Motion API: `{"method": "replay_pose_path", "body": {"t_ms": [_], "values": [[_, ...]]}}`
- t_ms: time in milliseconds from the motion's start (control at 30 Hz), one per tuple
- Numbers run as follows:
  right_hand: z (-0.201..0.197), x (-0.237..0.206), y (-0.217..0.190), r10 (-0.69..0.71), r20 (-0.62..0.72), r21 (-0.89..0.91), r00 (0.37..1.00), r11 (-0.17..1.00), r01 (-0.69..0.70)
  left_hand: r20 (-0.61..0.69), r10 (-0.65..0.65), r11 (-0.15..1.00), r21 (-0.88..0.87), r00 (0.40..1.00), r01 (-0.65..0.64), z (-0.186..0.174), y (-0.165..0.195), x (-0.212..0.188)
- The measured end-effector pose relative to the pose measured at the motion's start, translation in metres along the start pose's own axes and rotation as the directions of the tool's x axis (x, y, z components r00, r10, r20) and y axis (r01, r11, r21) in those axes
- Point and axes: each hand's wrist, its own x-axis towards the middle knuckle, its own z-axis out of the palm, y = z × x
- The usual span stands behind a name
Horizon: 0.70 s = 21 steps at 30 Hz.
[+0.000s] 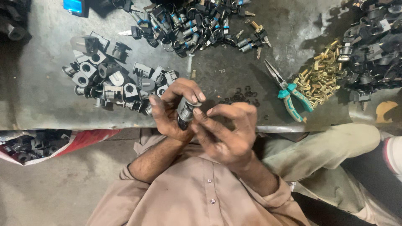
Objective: The person assembles lock cylinders by inserting small metal pins and springs into the cylinder body, then uses pliers to press and secure the components. The person repeats this process for multiple cylinders, placing finished units on the table.
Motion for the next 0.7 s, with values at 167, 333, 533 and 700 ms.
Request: {"method": "replay_pose_path", "body": {"t_ms": [167, 333, 533, 700], "values": [[0.01, -0.008, -0.006, -0.018, 0.12, -0.001, 0.993, 1.0, 0.018, -0.064, 0.049, 0.998, 0.053, 0.997, -0.045, -0.004, 0.005, 0.011], [0.01, -0.01, 0.002, 0.04, 0.012, 0.022, 0.999, 0.999, -0.04, -0.111, -0.017, 0.973, -0.23, 0.994, -0.009, -0.006, -0.001, 0.013], [-0.007, 0.002, 0.014, -0.002, -0.015, -0.058, 1.0, 0.998, 0.001, -0.034, -0.051, 0.972, -0.23, 0.998, 0.041, -0.004, -0.001, 0.007], [-0.012, 0.015, 0.009, -0.069, 0.066, -0.073, 0.995, 0.995, 0.074, 0.048, -0.027, 0.982, -0.184, 0.998, 0.036, -0.004, 0.005, 0.005]]}}
